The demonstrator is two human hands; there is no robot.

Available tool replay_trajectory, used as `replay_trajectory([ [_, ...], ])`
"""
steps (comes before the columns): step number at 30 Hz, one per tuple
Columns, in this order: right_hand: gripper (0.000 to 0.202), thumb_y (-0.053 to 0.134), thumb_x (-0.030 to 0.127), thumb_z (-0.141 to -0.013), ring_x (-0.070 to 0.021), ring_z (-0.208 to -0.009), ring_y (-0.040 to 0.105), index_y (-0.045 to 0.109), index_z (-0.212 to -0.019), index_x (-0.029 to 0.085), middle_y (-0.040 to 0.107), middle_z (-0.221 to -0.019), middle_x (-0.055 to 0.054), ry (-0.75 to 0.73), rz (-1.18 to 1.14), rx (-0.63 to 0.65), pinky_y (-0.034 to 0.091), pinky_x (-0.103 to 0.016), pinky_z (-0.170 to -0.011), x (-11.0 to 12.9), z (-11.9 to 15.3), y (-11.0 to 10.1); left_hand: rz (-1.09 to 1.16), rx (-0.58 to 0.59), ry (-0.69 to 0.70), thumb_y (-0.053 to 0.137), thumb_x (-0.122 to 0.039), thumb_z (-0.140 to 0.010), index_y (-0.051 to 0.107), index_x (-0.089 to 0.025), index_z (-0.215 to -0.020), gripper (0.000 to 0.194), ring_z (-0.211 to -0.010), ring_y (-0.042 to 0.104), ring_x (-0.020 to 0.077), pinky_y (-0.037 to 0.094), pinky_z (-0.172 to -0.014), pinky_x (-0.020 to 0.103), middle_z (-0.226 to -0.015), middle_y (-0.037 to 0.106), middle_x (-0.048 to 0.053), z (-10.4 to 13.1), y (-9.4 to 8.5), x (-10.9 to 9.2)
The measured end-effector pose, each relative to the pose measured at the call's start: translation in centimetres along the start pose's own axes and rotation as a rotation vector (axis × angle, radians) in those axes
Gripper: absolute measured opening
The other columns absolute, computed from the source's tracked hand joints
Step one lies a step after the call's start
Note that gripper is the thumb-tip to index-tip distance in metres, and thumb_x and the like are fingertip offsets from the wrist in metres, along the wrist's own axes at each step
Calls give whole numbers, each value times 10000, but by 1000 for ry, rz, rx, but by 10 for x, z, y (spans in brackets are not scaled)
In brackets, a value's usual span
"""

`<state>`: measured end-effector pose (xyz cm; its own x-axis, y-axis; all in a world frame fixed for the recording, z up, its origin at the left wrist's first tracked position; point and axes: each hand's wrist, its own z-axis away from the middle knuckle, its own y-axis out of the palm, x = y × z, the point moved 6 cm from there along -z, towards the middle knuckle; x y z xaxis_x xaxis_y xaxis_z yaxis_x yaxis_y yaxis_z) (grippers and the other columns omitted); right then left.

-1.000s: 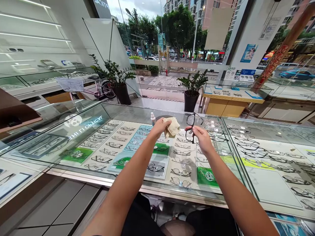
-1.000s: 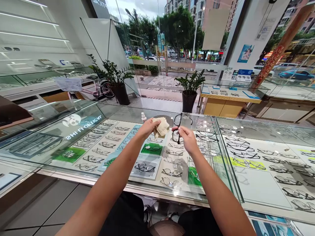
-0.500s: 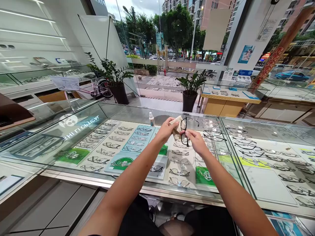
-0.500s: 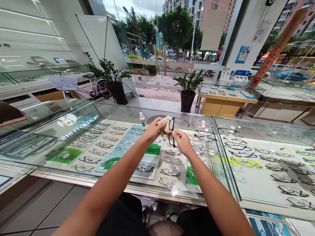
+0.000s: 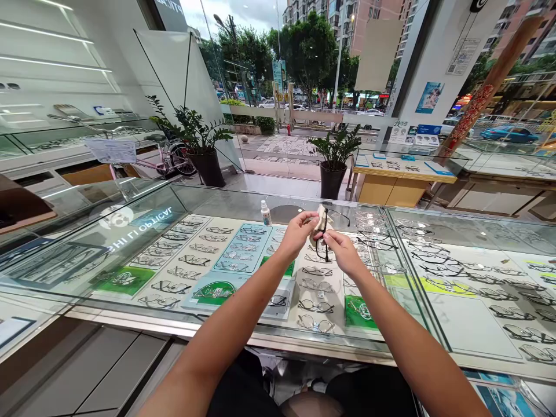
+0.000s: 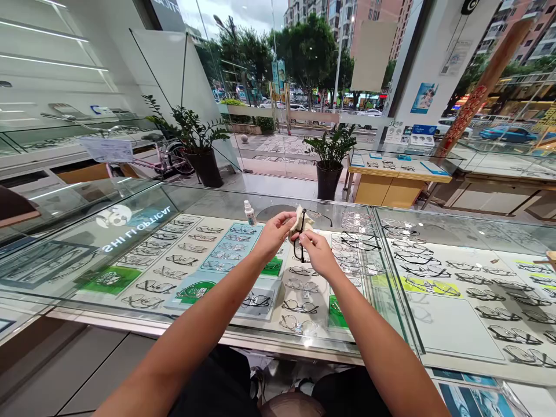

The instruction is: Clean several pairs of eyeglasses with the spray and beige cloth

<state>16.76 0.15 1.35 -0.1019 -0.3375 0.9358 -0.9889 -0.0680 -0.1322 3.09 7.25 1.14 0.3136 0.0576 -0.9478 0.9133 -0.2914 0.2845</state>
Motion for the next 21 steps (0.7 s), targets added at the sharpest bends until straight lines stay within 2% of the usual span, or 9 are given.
replay_trajectory([
  [3,554,607,732,-972,-245,-937,601,811,-988,217,750,-1006,-68,-18,-10,3,459,-390,-915,2,1,1,-17,-20,1,981,-634,-619,675,-165,-1056,710,-627,575,96,538,-645,273,-790,667,-18,2,1,1],
  [7,564,595,739,-980,-234,-914,568,801,-989,214,727,-990,-62,-26,-2,9,440,-379,-891,6,2,0,-60,-53,-1,967,-633,-657,660,-169,-1019,664,-682,592,99,503,-645,240,-832,690,-1,5,-2,-1],
  [10,567,598,750,-976,-229,-898,554,790,-973,217,689,-951,-53,-40,-4,17,432,-376,-878,9,2,-2,-87,23,-46,935,-631,-717,699,-132,-880,575,-626,540,95,405,-588,227,-691,650,6,7,2,-2],
  [12,573,605,758,-969,-225,-872,546,780,-944,213,644,-881,-42,-38,-10,24,427,-373,-861,9,1,-2,-65,83,-69,914,-649,-739,701,-129,-815,567,-601,502,88,385,-593,234,-627,603,-9,8,7,-3],
  [17,587,633,773,-935,-186,-727,457,759,-900,200,582,-730,-11,30,-58,49,377,-352,-750,2,-1,0,71,172,-128,966,-648,-657,683,-139,-813,603,-619,481,73,447,-674,234,-640,551,-39,7,16,-6],
  [21,603,689,794,-870,-172,-698,420,757,-890,196,599,-713,-12,87,-111,45,328,-340,-690,-4,-1,2,162,223,-171,1019,-551,-616,647,-142,-798,582,-591,446,57,400,-588,212,-662,536,-36,8,18,-7],
])
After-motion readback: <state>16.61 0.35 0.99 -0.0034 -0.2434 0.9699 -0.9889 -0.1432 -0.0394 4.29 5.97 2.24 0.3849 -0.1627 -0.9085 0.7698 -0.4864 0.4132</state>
